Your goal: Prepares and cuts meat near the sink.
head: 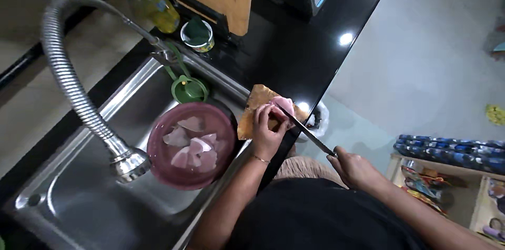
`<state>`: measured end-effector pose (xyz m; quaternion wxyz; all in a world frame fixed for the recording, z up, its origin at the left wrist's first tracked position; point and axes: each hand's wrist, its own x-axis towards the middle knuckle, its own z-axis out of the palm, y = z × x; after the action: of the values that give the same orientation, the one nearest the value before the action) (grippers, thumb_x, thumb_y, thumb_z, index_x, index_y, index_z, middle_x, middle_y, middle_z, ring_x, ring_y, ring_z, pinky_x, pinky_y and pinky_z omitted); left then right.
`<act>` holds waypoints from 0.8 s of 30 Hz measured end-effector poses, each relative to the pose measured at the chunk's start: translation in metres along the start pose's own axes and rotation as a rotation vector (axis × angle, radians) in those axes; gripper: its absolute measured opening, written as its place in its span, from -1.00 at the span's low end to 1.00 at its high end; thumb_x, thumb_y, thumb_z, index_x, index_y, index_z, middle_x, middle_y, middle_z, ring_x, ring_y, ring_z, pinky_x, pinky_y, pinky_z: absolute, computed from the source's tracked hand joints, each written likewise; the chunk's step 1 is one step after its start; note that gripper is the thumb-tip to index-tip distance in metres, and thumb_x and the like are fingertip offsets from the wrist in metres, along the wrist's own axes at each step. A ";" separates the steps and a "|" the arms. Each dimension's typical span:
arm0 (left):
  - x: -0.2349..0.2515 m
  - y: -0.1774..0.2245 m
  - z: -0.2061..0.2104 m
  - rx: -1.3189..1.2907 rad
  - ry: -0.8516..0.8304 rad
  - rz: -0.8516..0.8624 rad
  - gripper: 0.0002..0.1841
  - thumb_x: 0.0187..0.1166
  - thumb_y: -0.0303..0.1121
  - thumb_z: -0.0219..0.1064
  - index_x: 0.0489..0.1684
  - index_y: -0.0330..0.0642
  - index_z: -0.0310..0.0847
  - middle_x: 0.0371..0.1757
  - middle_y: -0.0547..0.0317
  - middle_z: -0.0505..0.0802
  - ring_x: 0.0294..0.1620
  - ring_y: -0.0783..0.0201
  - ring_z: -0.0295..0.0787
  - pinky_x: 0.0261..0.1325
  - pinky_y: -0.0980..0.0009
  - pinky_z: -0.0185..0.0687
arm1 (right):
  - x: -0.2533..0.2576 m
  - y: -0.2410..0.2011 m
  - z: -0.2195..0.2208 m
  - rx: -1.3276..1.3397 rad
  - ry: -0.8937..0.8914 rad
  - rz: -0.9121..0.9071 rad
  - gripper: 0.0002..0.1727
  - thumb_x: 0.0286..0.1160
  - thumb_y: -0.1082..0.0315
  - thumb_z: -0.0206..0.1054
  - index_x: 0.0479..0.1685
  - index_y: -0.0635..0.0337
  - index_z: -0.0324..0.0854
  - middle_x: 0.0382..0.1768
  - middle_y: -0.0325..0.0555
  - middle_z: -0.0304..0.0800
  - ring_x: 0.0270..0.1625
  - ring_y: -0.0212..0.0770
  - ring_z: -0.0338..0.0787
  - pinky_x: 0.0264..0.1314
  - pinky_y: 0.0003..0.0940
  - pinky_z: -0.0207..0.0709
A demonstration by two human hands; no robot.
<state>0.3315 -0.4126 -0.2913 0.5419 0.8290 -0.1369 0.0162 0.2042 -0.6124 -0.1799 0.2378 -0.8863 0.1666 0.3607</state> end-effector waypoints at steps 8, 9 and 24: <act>0.001 0.003 0.003 0.031 0.044 0.055 -0.37 0.23 -0.32 0.67 0.27 -0.54 0.65 0.30 -0.40 0.74 0.31 -0.08 0.76 0.40 0.17 0.69 | 0.010 -0.016 -0.018 -0.041 -0.097 0.047 -0.49 0.89 0.01 -0.02 0.22 0.35 0.54 -0.28 0.23 0.76 -0.12 0.25 0.83 -0.02 0.19 0.64; 0.002 0.003 0.003 0.040 0.052 0.065 -0.37 0.23 -0.31 0.67 0.27 -0.54 0.66 0.28 -0.40 0.75 0.28 -0.08 0.78 0.38 0.17 0.70 | 0.011 -0.021 -0.019 -0.043 -0.100 0.067 -0.49 0.89 0.01 -0.02 0.23 0.34 0.53 -0.27 0.23 0.77 -0.11 0.25 0.84 -0.01 0.19 0.65; 0.005 0.006 -0.001 0.110 -0.015 0.165 -0.38 0.32 -0.32 0.62 0.34 -0.54 0.65 0.36 -0.44 0.74 0.36 -0.19 0.76 0.49 0.13 0.62 | 0.005 -0.043 -0.006 -0.017 -0.058 0.212 -0.52 0.87 0.09 0.06 0.31 0.41 0.52 -0.23 0.33 0.82 -0.07 0.33 0.87 0.04 0.23 0.65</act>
<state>0.3347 -0.4145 -0.2850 0.4913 0.8436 -0.2078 0.0622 0.2308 -0.5803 -0.1671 0.1956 -0.8549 0.2497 0.4106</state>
